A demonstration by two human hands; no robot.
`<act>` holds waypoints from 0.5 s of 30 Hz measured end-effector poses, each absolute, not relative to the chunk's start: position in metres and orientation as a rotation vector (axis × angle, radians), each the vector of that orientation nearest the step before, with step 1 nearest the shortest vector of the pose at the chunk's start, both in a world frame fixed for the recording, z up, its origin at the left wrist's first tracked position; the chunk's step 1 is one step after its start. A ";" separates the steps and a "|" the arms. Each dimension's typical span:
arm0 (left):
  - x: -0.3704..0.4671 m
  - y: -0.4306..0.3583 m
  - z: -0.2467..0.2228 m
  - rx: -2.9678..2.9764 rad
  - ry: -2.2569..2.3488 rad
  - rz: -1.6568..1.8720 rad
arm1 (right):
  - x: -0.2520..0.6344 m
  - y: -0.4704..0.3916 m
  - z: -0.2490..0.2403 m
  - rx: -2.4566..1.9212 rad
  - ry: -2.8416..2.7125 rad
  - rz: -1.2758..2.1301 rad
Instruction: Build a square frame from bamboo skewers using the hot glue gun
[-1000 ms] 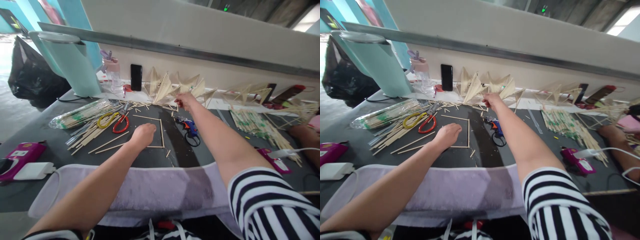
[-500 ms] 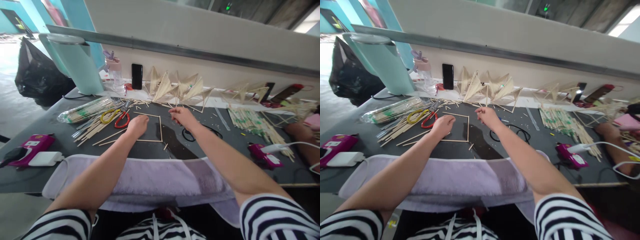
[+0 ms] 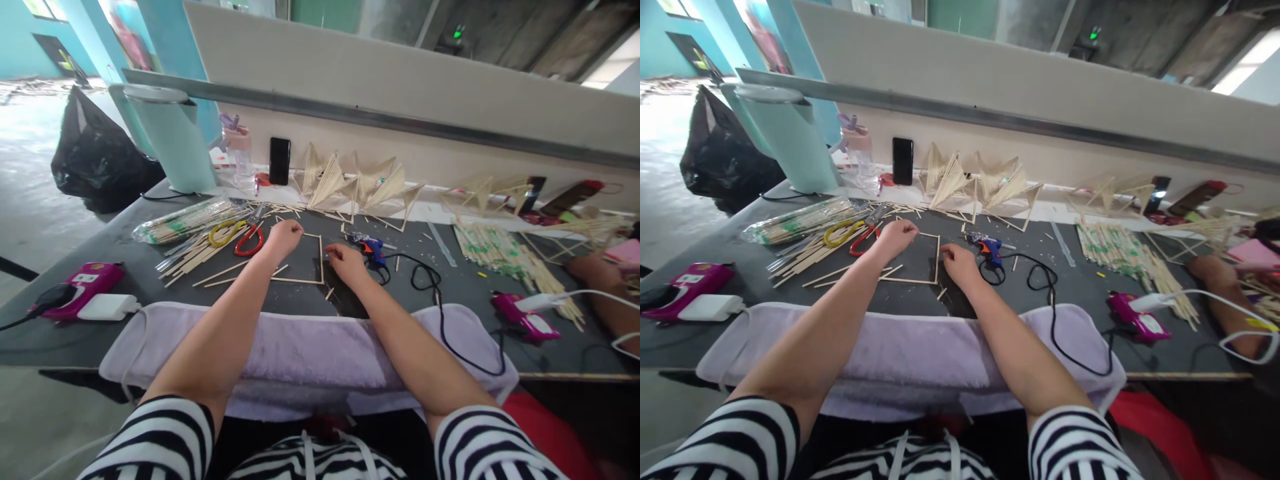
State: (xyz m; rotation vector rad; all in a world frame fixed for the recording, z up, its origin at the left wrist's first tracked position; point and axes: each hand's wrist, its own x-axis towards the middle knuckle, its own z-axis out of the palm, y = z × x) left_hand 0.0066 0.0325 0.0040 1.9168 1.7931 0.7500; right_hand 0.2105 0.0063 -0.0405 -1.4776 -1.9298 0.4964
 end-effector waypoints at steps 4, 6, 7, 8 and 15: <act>0.007 0.021 -0.010 2.048 1.861 0.729 | 0.216 0.002 -0.044 -1.363 -2.032 0.383; 0.009 0.019 -0.012 2.115 1.888 0.649 | 0.218 -0.001 -0.042 -1.327 -2.055 0.367; 0.010 0.018 -0.011 2.146 1.898 0.614 | 0.218 -0.002 -0.042 -1.310 -2.070 0.360; 0.011 0.017 -0.011 2.176 1.904 0.581 | 0.217 -0.002 -0.041 -1.294 -2.084 0.354; 0.015 0.019 -0.011 2.266 1.960 0.482 | 0.217 -0.009 -0.039 -1.189 -2.137 0.328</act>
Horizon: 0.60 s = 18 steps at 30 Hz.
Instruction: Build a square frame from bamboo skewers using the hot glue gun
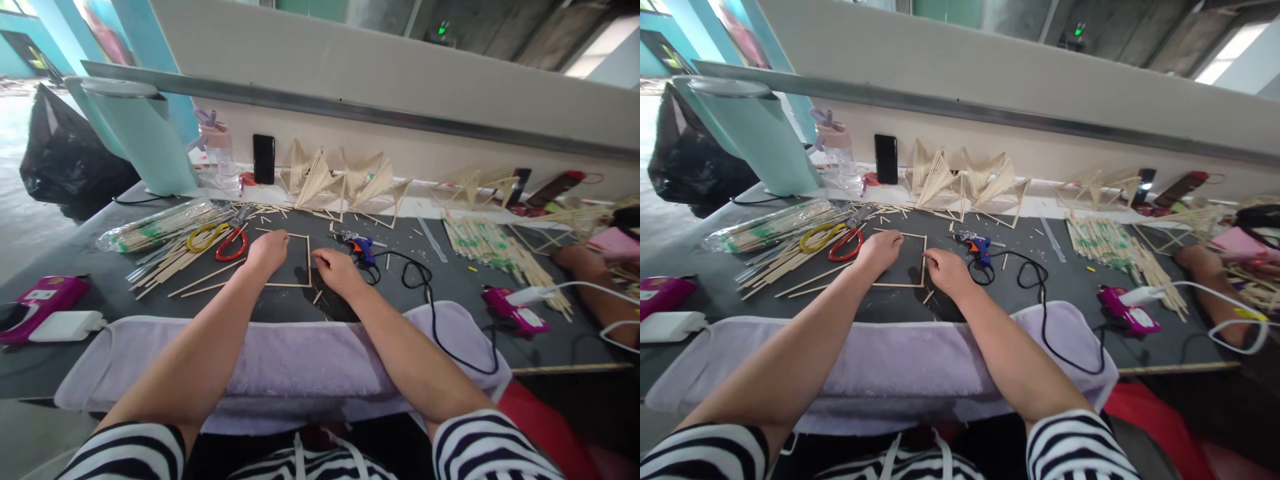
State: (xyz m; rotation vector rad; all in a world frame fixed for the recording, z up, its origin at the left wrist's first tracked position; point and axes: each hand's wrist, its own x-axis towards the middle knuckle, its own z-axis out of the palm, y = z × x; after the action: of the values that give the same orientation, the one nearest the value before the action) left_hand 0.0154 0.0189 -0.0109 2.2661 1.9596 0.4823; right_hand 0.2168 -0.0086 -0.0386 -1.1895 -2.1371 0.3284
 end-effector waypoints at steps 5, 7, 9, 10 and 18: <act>0.011 0.020 -0.011 2.293 1.948 0.509 | 0.221 -0.007 -0.038 -1.229 -2.160 0.299; 0.011 0.019 -0.010 2.297 1.941 0.516 | 0.222 -0.006 -0.038 -1.260 -2.156 0.293; 0.011 0.020 -0.010 2.297 1.930 0.512 | 0.224 -0.004 -0.037 -1.291 -2.151 0.293; 0.012 0.020 -0.010 2.300 1.920 0.509 | 0.224 -0.003 -0.037 -1.305 -2.149 0.296; 0.013 0.023 -0.012 2.264 1.899 0.528 | 0.221 -0.005 -0.042 -1.274 -2.122 0.343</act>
State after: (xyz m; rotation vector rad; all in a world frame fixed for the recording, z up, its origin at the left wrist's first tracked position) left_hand 0.0129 0.0227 -0.0118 2.2643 1.8991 0.5280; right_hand 0.2213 -0.0054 -0.0424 -1.2742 -2.1217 0.3425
